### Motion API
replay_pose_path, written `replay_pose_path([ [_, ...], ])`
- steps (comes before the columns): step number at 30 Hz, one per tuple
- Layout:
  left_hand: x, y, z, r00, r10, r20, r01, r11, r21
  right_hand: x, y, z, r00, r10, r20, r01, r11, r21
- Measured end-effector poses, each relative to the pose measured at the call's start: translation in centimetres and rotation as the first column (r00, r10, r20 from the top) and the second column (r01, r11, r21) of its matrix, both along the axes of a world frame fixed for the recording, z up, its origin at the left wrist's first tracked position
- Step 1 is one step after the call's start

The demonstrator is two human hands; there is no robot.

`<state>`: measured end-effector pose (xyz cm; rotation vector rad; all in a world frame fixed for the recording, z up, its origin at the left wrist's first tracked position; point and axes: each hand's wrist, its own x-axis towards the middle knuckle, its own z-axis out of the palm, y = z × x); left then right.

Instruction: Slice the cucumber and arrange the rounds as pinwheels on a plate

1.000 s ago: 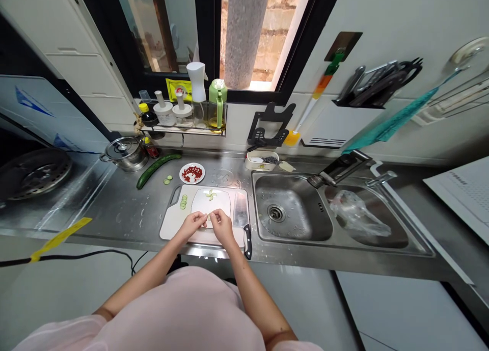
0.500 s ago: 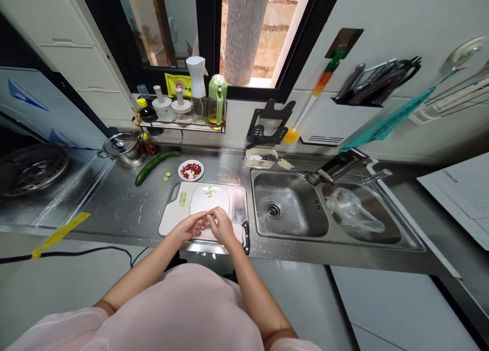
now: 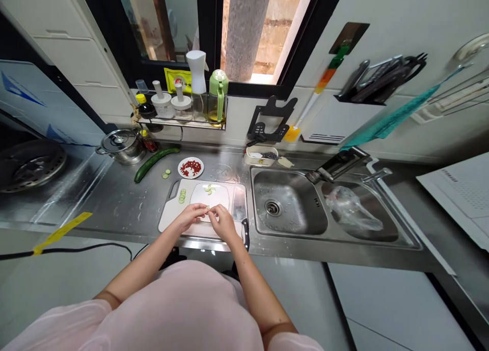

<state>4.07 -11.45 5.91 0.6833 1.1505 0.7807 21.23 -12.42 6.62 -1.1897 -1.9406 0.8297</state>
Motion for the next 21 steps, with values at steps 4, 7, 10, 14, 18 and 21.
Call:
replay_pose_path([
  [4,-0.1,0.6,-1.1,1.0,0.014,-0.023,-0.013,0.999,0.043,0.1,0.2,-0.3,1.0,0.003,0.023,-0.002,1.0,-0.026],
  [7,0.1,0.8,-1.7,0.998,0.017,-0.056,-0.012,0.996,0.093,0.2,0.4,-0.9,1.0,-0.006,0.02,0.007,0.999,-0.048],
  [10,0.4,1.1,-2.2,0.998,0.0,-0.069,0.009,0.993,0.121,0.4,0.6,-1.6,1.0,-0.021,0.016,0.022,0.997,-0.073],
  [14,0.8,1.7,-2.8,0.995,-0.02,-0.098,0.034,0.988,0.149,0.9,1.2,-2.5,0.998,-0.038,0.049,0.043,0.994,-0.103],
  [18,1.1,2.9,-3.7,0.986,-0.063,-0.156,0.088,0.983,0.159,1.5,2.0,-3.5,0.991,-0.043,0.124,0.061,0.988,-0.142],
  [21,1.4,3.7,-4.5,0.978,-0.083,-0.194,0.111,0.985,0.136,1.9,2.5,-4.0,0.981,-0.036,0.193,0.07,0.983,-0.172],
])
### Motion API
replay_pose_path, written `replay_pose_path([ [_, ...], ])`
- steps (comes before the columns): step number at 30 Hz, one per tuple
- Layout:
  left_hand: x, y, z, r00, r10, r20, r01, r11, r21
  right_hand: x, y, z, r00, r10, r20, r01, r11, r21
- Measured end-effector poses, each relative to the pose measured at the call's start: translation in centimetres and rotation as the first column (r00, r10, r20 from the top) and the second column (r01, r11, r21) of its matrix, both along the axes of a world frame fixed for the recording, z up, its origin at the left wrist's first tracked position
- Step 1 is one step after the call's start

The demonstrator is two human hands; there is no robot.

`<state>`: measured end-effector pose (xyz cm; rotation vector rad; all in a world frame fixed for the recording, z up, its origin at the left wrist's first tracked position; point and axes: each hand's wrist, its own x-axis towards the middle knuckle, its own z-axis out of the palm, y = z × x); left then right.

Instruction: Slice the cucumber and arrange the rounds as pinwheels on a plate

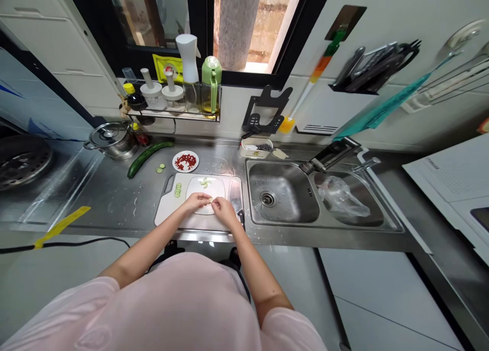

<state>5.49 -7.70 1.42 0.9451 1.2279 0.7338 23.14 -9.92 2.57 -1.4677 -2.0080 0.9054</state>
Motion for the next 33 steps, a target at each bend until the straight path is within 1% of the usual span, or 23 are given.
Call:
replay_pose_path([
  [5,0.8,1.1,-1.5,0.996,-0.017,-0.084,0.02,0.999,0.031,0.4,0.7,-0.4,0.991,0.013,0.135,-0.01,1.0,-0.019],
  [8,1.4,1.6,-2.2,0.978,-0.019,-0.208,0.039,0.995,0.093,0.4,1.1,-0.5,0.976,-0.004,0.217,0.008,1.0,-0.019],
  [10,1.8,2.0,-2.4,0.952,-0.01,-0.307,0.052,0.99,0.13,0.4,1.4,-0.7,0.964,-0.017,0.265,0.021,1.0,-0.013],
  [13,2.5,2.4,-2.3,0.91,0.003,-0.415,0.08,0.98,0.181,0.5,2.0,-1.0,0.941,-0.026,0.337,0.029,1.0,-0.005],
  [17,3.3,3.1,-1.9,0.867,0.02,-0.498,0.121,0.961,0.249,0.8,2.8,-1.6,0.912,-0.033,0.408,0.032,0.999,0.008],
  [22,4.0,3.8,-1.5,0.816,0.034,-0.577,0.164,0.944,0.288,0.8,3.4,-2.2,0.885,-0.063,0.462,0.047,0.998,0.046],
  [27,4.3,3.8,-1.4,0.776,0.049,-0.629,0.199,0.927,0.318,0.6,3.5,-2.6,0.868,-0.083,0.489,0.055,0.996,0.07],
  [33,4.0,3.6,-1.6,0.728,0.027,-0.686,0.334,0.859,0.388,0.5,3.1,-2.9,0.871,-0.093,0.482,0.041,0.992,0.116],
])
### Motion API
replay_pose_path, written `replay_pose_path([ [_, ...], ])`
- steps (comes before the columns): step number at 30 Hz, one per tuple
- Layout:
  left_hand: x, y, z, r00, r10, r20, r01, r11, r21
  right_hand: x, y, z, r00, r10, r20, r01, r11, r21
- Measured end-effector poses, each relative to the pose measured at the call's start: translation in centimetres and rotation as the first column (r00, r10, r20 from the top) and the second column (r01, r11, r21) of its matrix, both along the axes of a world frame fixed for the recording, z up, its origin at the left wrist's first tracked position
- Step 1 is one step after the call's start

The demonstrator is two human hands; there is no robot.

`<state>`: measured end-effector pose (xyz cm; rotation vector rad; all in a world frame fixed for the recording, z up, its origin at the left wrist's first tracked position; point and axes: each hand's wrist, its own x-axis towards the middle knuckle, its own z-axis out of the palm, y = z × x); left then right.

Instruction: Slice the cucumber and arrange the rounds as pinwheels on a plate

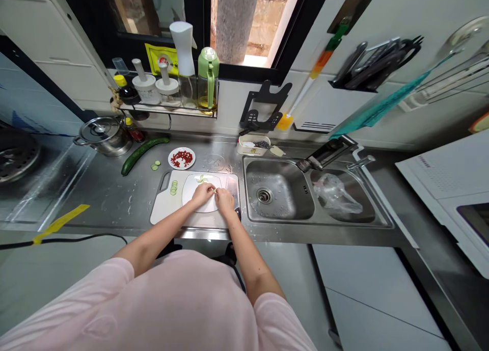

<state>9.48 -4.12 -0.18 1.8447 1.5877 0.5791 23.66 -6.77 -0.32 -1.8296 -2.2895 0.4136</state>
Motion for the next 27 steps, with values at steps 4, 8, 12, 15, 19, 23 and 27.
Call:
replay_pose_path([
  [4,-0.07,-0.43,0.41,0.996,-0.017,-0.084,0.018,1.0,0.014,-0.12,-0.38,-0.15,1.0,0.019,0.009,-0.019,0.999,0.027],
  [8,-0.14,-0.93,0.87,0.988,-0.015,-0.154,0.017,1.0,0.009,-0.11,-0.57,-0.53,0.999,0.035,0.04,-0.037,0.998,0.048],
  [12,-0.26,-1.06,0.94,0.982,-0.006,-0.189,0.009,1.0,0.015,0.06,-0.76,-0.77,0.994,0.058,0.097,-0.066,0.994,0.088],
  [15,-0.32,-0.98,0.9,0.984,-0.008,-0.179,0.013,1.0,0.025,0.14,-0.87,-0.74,0.991,0.066,0.118,-0.077,0.992,0.097],
  [19,-0.28,-0.81,0.91,0.987,-0.013,-0.162,0.018,0.999,0.029,0.05,-0.8,-0.6,0.991,0.06,0.123,-0.072,0.993,0.097],
  [23,-0.25,-0.67,0.9,0.989,-0.02,-0.149,0.026,0.999,0.038,-0.03,-0.69,-0.38,0.994,0.044,0.099,-0.05,0.997,0.062],
  [27,-0.33,-0.61,0.74,0.99,-0.002,-0.142,0.006,1.0,0.031,-0.04,-1.09,-0.15,0.999,-0.013,0.04,0.01,0.998,0.065],
])
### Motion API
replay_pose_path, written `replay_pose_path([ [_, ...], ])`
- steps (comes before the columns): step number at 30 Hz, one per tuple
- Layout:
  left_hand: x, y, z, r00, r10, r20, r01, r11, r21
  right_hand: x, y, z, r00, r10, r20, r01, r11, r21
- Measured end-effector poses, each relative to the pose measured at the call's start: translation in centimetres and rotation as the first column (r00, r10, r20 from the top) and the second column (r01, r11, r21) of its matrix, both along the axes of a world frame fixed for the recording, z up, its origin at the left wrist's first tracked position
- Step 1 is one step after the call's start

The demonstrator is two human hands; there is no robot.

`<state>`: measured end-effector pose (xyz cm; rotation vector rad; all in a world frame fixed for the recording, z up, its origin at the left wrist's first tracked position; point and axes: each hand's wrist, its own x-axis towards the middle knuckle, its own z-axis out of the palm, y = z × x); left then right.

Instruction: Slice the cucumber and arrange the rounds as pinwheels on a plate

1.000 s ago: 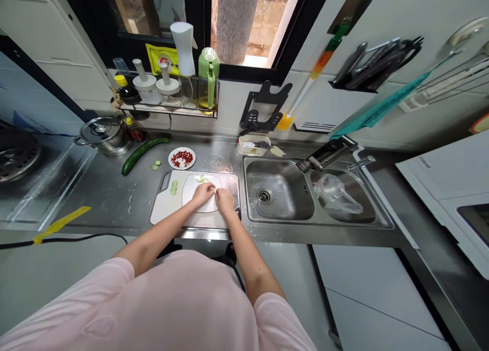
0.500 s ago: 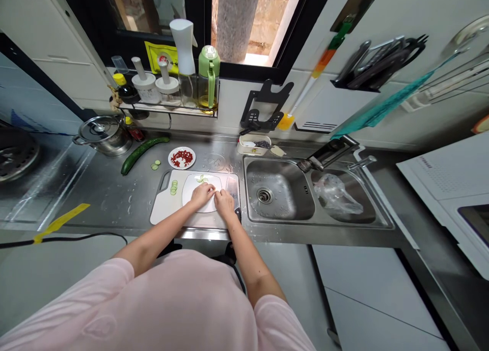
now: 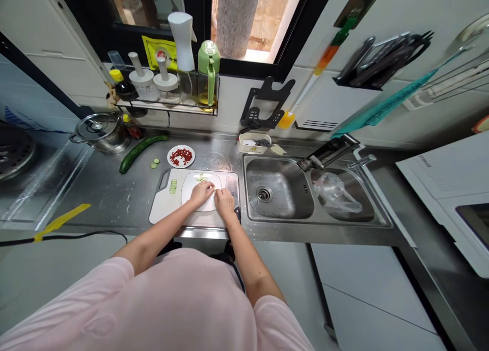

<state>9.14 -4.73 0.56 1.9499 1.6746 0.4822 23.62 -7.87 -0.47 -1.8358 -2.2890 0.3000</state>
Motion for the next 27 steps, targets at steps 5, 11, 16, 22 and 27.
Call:
replay_pose_path([
  [5,-0.02,0.14,-0.32,1.0,0.011,0.002,-0.011,0.999,0.032,-0.32,-0.73,0.14,0.999,-0.037,-0.001,0.037,0.999,0.007],
  [11,0.12,0.37,-0.48,0.999,-0.007,-0.033,0.007,1.0,0.012,-0.55,-0.52,0.28,0.998,-0.057,0.034,0.058,0.997,-0.049],
  [16,0.18,0.49,-0.64,0.999,-0.006,-0.033,0.006,1.0,0.009,-0.46,-0.35,0.38,0.996,-0.076,0.045,0.078,0.996,-0.04],
  [22,0.23,0.59,-0.86,1.0,0.0,-0.024,0.001,1.0,0.018,-0.43,-0.17,0.08,0.996,-0.073,0.05,0.074,0.997,-0.019],
  [27,0.13,0.58,-0.72,1.0,0.009,-0.011,-0.008,0.999,0.037,-0.09,-0.19,-0.23,0.996,-0.085,0.012,0.085,0.996,0.002],
])
